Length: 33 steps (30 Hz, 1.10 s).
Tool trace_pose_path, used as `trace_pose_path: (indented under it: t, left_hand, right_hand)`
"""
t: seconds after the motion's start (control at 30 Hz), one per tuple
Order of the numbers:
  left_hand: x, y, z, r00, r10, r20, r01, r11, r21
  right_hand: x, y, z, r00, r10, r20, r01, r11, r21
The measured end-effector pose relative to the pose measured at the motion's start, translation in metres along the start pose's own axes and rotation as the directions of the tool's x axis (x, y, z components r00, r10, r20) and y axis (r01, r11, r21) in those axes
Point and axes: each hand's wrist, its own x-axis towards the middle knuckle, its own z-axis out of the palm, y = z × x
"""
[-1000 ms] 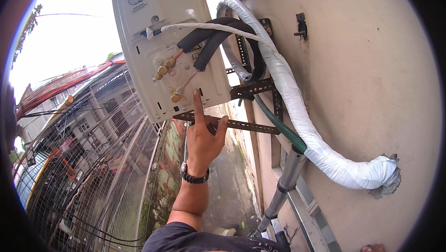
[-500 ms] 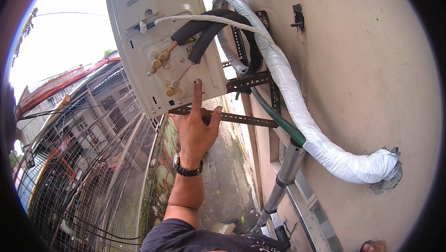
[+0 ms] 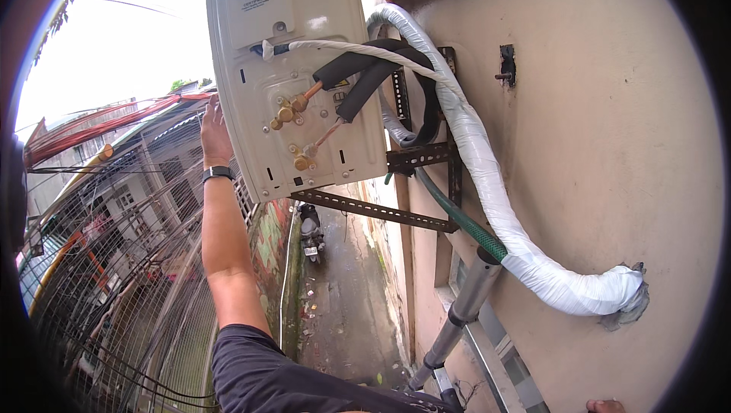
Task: The person wraps white tape around a pipe assembly and connects a black electrical wire to the outdoor air conditioning unit by hand.
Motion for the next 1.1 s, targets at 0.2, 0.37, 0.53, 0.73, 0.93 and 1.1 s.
trace_pose_path:
  t: [0.2,0.37,0.53,0.73,0.93,1.1]
  left_hand:
    - [0.141,-0.078,-0.079,0.865,-0.495,0.078,0.48,0.863,0.159]
    - [0.148,-0.107,-0.069,0.846,-0.529,0.065,0.513,0.841,0.168]
    - [0.147,-0.115,-0.074,0.843,-0.535,0.054,0.52,0.837,0.169]
    - [0.143,-0.125,-0.075,0.85,-0.524,0.054,0.51,0.845,0.162]
    - [0.137,-0.113,-0.074,0.874,-0.483,0.053,0.471,0.869,0.148]
    - [0.109,-0.028,-0.036,0.95,0.307,-0.053,-0.285,0.924,0.254]
  right_hand:
    - [0.015,-0.047,-0.008,0.999,0.038,-0.019,-0.034,0.987,0.157]
    - [0.015,-0.049,-0.001,0.995,0.074,-0.067,-0.066,0.992,0.111]
    - [0.009,-0.044,0.001,0.99,0.124,-0.063,-0.121,0.991,0.05]
    - [0.008,-0.04,0.004,0.987,0.149,-0.067,-0.146,0.988,0.046]
    - [0.003,-0.034,0.004,0.986,0.155,-0.063,-0.151,0.987,0.059]
    - [0.001,-0.027,0.004,0.985,0.159,-0.064,-0.154,0.985,0.077]
